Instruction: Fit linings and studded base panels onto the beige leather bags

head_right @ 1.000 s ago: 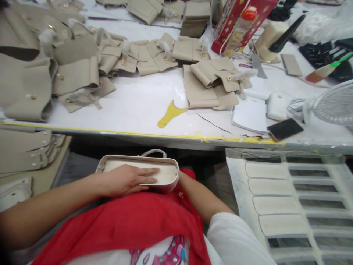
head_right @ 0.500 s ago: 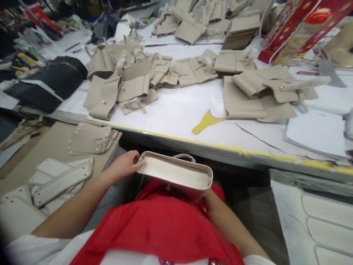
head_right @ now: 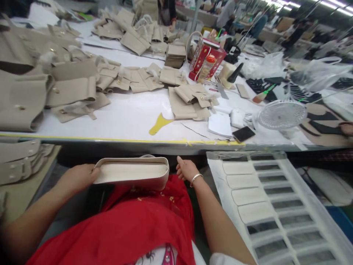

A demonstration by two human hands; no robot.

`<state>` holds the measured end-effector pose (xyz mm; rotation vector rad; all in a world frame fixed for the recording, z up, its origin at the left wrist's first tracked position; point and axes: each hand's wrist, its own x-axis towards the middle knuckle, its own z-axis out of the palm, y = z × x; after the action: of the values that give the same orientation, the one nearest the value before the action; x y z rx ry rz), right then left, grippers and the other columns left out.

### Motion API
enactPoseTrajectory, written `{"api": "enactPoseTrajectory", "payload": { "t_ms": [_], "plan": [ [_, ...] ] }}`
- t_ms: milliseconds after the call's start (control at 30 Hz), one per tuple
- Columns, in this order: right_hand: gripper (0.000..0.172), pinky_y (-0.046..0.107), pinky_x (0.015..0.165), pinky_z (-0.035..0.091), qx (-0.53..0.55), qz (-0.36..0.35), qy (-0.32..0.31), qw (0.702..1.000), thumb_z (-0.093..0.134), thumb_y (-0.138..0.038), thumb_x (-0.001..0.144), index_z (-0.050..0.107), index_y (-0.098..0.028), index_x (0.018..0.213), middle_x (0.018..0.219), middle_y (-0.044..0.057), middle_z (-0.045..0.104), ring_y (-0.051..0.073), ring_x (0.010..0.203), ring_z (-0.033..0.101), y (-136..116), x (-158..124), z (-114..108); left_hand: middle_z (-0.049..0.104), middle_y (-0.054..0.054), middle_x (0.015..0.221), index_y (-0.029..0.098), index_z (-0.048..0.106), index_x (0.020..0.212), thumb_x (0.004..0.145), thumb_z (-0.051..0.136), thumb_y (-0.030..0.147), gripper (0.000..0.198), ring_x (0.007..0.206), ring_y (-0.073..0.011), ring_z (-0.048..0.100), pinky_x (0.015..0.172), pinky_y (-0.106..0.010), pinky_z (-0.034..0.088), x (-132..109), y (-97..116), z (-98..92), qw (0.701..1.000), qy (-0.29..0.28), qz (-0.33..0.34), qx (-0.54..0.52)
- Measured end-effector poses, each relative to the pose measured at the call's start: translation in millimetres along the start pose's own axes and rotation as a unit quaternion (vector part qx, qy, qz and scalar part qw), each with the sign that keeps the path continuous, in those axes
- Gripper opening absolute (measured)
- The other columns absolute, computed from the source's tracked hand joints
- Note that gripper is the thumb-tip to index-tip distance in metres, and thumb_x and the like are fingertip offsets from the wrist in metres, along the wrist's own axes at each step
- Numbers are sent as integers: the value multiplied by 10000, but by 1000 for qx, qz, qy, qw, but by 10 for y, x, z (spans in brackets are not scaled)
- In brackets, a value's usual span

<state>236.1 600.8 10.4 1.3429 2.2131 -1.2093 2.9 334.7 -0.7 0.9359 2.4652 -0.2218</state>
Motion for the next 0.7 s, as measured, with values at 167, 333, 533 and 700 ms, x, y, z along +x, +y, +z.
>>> {"api": "enactPoseTrajectory", "payload": {
  "t_ms": [167,333,533,700],
  "plan": [
    [503,311,638,463,-310,-132,25,941,414,-573,796,650,-147,668,703,125,669,253,706,638,-387,-268,-86,666,-190,900,131,645,826,808,228,354,473,820,-345,627,662,-397,452,-77,63,-64,1000,-5,-10,10],
    [353,345,652,462,-405,-112,26,907,390,-306,796,698,-134,801,814,165,677,288,778,642,-437,-326,107,671,-183,887,138,636,833,825,207,401,503,812,-339,632,665,-390,453,-110,56,-39,1000,5,-23,7],
    [354,359,668,472,-373,-42,41,926,370,-259,798,701,-139,835,818,171,678,296,801,647,-312,-304,240,665,-181,901,137,629,836,819,223,377,471,834,-341,629,692,-397,449,-11,-33,-18,1000,-26,1,14],
    [322,331,709,474,-374,-8,17,927,413,-244,800,700,-133,895,872,194,669,275,861,640,-333,-279,274,664,-177,922,139,645,879,804,255,360,455,835,-340,627,690,-395,447,57,-52,-67,998,-50,16,31]
  ]
}}
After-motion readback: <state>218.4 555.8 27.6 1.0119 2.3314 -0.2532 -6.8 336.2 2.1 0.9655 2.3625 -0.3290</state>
